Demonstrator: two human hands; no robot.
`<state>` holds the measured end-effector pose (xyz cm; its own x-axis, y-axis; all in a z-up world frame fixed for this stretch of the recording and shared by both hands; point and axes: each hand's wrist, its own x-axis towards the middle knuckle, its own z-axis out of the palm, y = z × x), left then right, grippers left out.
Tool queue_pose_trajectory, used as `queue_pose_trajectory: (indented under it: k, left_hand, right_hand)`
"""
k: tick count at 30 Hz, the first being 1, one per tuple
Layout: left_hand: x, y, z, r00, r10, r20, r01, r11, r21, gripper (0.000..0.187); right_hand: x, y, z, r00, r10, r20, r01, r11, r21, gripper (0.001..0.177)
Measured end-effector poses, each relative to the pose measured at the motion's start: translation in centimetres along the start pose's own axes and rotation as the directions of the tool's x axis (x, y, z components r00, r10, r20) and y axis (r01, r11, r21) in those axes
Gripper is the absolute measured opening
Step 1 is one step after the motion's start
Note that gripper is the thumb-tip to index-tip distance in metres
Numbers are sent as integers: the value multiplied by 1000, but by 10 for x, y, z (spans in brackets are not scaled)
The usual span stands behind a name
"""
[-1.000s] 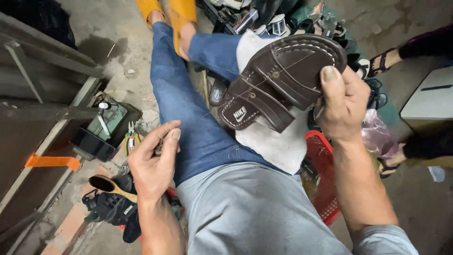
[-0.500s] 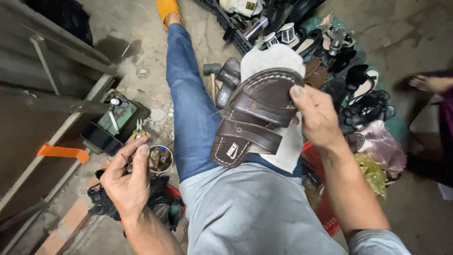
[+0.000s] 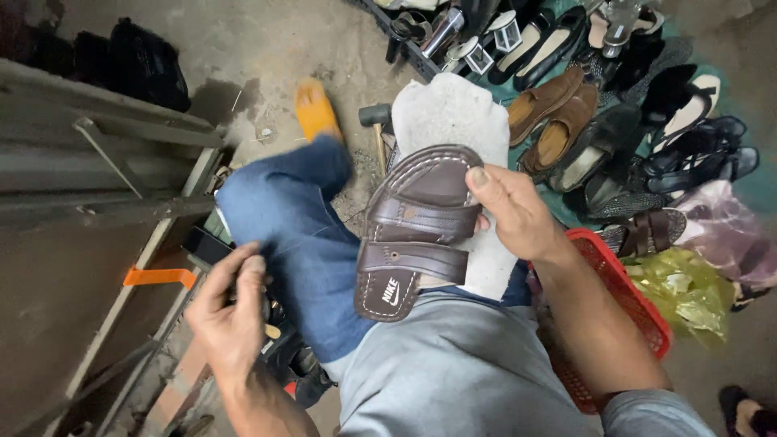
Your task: Hand-stitching the components of a brown leather sandal using a needle and thread.
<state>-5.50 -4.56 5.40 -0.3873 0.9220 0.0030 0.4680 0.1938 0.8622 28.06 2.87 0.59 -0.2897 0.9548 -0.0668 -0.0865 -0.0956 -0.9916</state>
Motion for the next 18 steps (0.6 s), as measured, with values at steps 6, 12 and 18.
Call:
queue_pose_trajectory:
  k: [6, 12, 18]
  left_hand:
    - [19, 21, 50, 926, 49, 375, -1, 992, -129, 31]
    - [33, -7, 81, 859, 9, 513, 212, 904, -371, 38]
    - [54, -82, 17, 932, -184, 312, 310, 849, -428, 48]
  right_hand:
    - [9, 6, 2, 995, 98, 16, -98, 995, -30, 39]
    - [45, 20, 18, 991, -11, 131, 20, 998, -62, 50]
    - [109, 30, -11, 972, 92, -216, -75, 994, 85, 39]
